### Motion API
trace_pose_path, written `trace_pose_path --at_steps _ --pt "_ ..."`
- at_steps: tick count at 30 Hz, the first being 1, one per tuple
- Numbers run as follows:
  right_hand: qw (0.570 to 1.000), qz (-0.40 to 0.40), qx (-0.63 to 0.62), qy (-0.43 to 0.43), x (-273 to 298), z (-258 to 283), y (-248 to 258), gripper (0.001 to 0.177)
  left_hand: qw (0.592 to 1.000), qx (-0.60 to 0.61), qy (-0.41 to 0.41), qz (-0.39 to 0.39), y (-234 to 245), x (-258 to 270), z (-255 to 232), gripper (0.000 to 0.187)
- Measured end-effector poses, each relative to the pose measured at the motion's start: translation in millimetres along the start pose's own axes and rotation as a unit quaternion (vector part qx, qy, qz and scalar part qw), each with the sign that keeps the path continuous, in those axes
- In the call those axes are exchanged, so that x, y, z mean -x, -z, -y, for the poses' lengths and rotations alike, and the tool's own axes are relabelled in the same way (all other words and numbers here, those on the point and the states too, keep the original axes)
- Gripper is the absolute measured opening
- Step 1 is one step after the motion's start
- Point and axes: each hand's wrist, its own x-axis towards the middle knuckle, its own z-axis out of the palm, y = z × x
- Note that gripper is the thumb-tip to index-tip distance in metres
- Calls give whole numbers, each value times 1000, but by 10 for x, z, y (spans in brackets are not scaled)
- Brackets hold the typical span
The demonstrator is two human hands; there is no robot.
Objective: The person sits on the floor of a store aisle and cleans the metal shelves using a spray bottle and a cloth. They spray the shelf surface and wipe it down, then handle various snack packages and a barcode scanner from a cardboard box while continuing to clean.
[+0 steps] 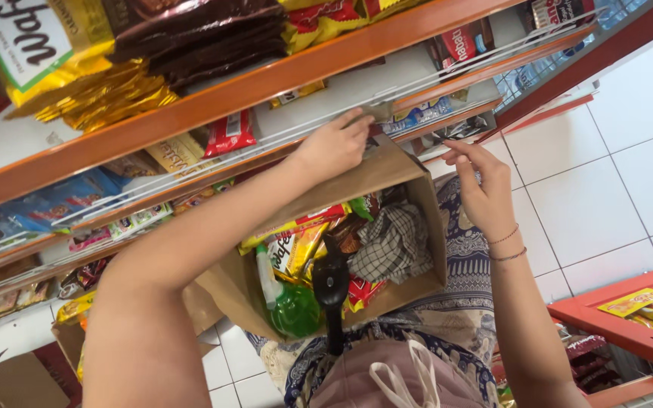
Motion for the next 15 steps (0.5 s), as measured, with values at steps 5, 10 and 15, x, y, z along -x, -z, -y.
trace_pose_path --at_steps 5,10,15 --pt "1000 -7 -24 4 159 165 28 29 974 151 163 -49 735 185 -103 28" --pt "998 6 -55 18 429 435 2 28 895 296 316 -109 1806 455 -373 54" --pt "997 75 -27 1 753 551 -160 29 707 537 450 -96 2293 879 -904 59"
